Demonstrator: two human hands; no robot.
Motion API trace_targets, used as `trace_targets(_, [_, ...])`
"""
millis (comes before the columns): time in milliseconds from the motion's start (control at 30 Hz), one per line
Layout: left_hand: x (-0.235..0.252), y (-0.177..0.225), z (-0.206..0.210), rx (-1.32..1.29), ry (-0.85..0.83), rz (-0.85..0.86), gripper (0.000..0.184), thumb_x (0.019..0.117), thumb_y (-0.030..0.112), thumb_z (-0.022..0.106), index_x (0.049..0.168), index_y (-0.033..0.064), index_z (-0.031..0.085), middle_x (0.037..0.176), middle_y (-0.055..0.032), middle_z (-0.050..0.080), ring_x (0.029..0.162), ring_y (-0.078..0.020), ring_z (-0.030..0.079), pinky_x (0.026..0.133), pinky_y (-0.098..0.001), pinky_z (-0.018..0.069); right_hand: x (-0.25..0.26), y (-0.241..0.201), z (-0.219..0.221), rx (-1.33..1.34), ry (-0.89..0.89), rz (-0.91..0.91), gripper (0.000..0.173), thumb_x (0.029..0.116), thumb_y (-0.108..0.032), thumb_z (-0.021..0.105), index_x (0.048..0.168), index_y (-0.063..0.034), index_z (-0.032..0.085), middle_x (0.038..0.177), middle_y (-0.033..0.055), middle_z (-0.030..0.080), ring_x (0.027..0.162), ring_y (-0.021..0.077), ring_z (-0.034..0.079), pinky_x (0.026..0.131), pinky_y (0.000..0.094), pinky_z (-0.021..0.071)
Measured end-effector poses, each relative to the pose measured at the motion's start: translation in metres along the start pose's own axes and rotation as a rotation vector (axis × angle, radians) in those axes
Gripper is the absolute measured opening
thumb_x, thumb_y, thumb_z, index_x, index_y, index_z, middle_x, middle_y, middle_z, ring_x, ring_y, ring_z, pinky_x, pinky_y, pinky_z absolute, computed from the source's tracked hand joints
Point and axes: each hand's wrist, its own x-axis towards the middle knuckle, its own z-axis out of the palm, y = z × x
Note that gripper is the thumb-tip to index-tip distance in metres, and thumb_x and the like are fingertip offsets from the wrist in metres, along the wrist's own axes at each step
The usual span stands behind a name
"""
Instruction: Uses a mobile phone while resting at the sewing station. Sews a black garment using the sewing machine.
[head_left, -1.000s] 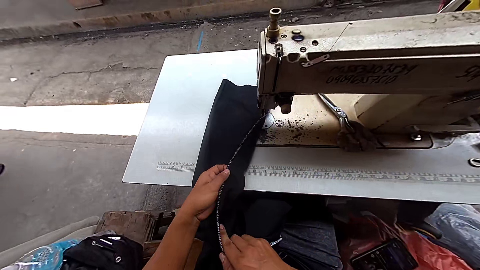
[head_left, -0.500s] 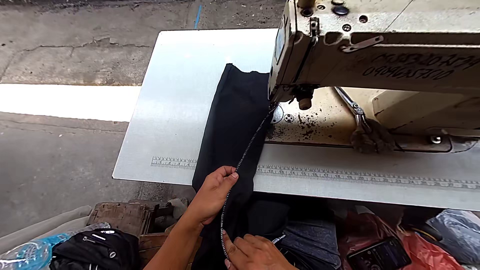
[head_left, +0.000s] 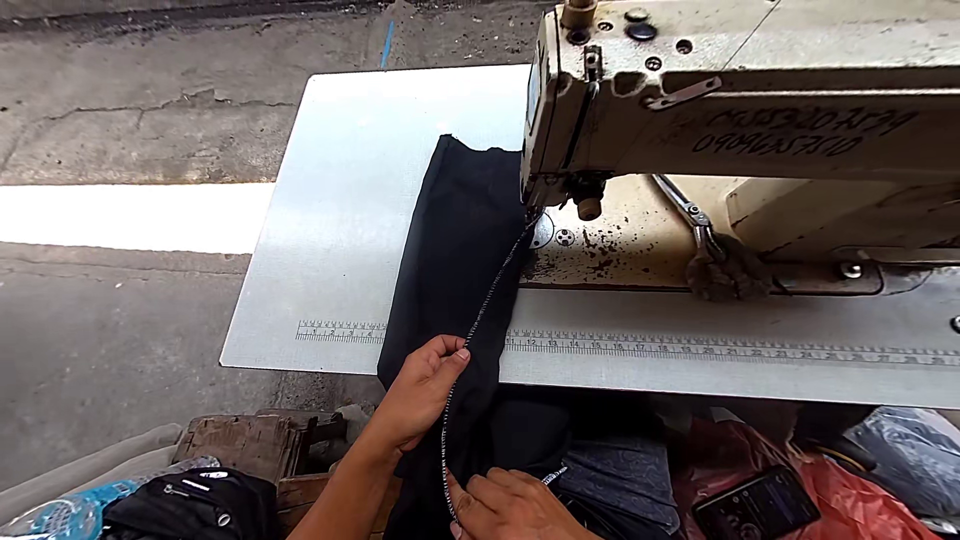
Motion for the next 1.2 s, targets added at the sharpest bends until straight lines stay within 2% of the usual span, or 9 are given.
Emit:
trace_targets(400, [-0.001, -0.002, -0.002, 0.029, -0.056, 0.050, 0.015, 0.1078, 0.008, 0.043, 0.111, 0.0020, 0.057, 0.086, 0.0037, 0.066, 0.078, -0.0013, 0.065, 0.073, -0.0191, 0.0559, -0.005, 0.003, 0.004, -0.004, 0.045, -0.023, 0.031, 0.1004, -0.018, 0.055, 0.120, -0.0035, 0.074, 0.073, 0.0036, 0.065, 0.066, 0.0184, 0.063, 0.058, 0.0288, 0.0500])
trace_targets(500, [-0.015, 0.002, -0.004, 0.271, -0.175, 0.253, 0.031, 0.1086, 0.016, 0.044, 0.123, -0.0023, 0.065, 0.108, -0.0026, 0.073, 0.095, -0.0064, 0.072, 0.081, -0.0251, 0.0618, -0.021, 0.000, -0.017, 0.168, 0.123, 0.072, 0.020, 0.0956, -0.007, 0.059, 0.104, -0.0027, 0.077, 0.082, 0.0091, 0.071, 0.080, 0.0215, 0.069, 0.074, 0.0320, 0.0554])
trace_targets(633, [-0.012, -0.010, 0.000, 0.765, -0.228, 0.890, 0.029, 0.1039, 0.019, 0.057, 0.115, -0.0009, 0.074, 0.117, -0.0149, 0.074, 0.113, -0.0216, 0.071, 0.103, -0.0311, 0.0533, -0.058, 0.008, -0.065, 0.419, 0.153, 0.366, 0.019, 0.0861, 0.000, 0.060, 0.070, 0.0095, 0.065, 0.103, 0.0296, 0.069, 0.110, 0.0349, 0.064, 0.100, 0.0378, 0.0479])
trace_targets(733, [-0.002, -0.028, -0.001, 0.987, -0.225, 1.056, 0.023, 0.1017, 0.021, 0.059, 0.108, 0.0081, 0.077, 0.119, -0.0084, 0.074, 0.115, -0.0240, 0.069, 0.104, -0.0352, 0.0522, -0.086, 0.033, -0.086, 0.456, -0.133, 0.559, 0.018, 0.0896, -0.003, 0.063, 0.086, 0.0123, 0.073, 0.119, 0.0312, 0.066, 0.117, 0.0407, 0.062, 0.101, 0.0495, 0.0482])
trace_targets(833, [0.006, -0.025, -0.011, 0.912, -0.266, 1.071, 0.022, 0.1014, 0.020, 0.059, 0.104, 0.0075, 0.077, 0.114, -0.0078, 0.075, 0.111, -0.0206, 0.070, 0.101, -0.0324, 0.0531, -0.096, 0.053, -0.112, 0.330, -0.145, 0.581, 0.036, 0.0926, -0.018, 0.072, 0.121, 0.0038, 0.072, 0.123, 0.0211, 0.070, 0.114, 0.0282, 0.068, 0.100, 0.0422, 0.0543])
trace_targets(900, [0.010, -0.011, -0.011, 0.801, -0.227, 1.019, 0.022, 0.1007, 0.017, 0.059, 0.102, 0.0040, 0.077, 0.109, -0.0113, 0.076, 0.107, -0.0207, 0.072, 0.098, -0.0318, 0.0551, -0.077, 0.061, -0.126, -0.002, 0.156, 0.407, 0.035, 0.0948, -0.027, 0.068, 0.118, -0.0015, 0.075, 0.108, 0.0130, 0.076, 0.097, 0.0174, 0.073, 0.085, 0.0316, 0.0595])
trace_targets(967, [0.020, 0.007, -0.002, 0.718, -0.108, 0.945, 0.023, 0.1003, 0.014, 0.059, 0.103, -0.0007, 0.076, 0.106, -0.0155, 0.076, 0.105, -0.0226, 0.073, 0.097, -0.0326, 0.0559, -0.028, 0.070, -0.137, -0.276, 0.364, 0.173, 0.029, 0.1003, -0.027, 0.060, 0.112, -0.0057, 0.075, 0.106, 0.0097, 0.075, 0.102, 0.0187, 0.071, 0.090, 0.0289, 0.0561])
trace_targets(1067, [0.058, 0.004, 0.003, 0.899, 0.067, 0.881, 0.034, 0.1024, 0.026, 0.057, 0.118, 0.0007, 0.074, 0.122, -0.0153, 0.073, 0.116, -0.0283, 0.069, 0.102, -0.0427, 0.0534, 0.034, 0.086, -0.137, -0.295, 0.254, -0.048, 0.032, 0.1010, -0.027, 0.059, 0.119, -0.0047, 0.073, 0.125, 0.0156, 0.071, 0.123, 0.0352, 0.065, 0.106, 0.0489, 0.0499])
trace_targets(1200, [0.095, 0.004, -0.026, 1.148, -0.096, 0.874, 0.047, 0.1049, 0.041, 0.047, 0.134, 0.0099, 0.068, 0.144, -0.0114, 0.062, 0.135, -0.0341, 0.057, 0.112, -0.0614, 0.0397, 0.038, 0.104, -0.108, -0.487, 0.096, -0.047, 0.050, 0.0937, -0.043, 0.065, 0.126, -0.0044, 0.069, 0.135, 0.0147, 0.065, 0.128, 0.0352, 0.061, 0.104, 0.0569, 0.0491])
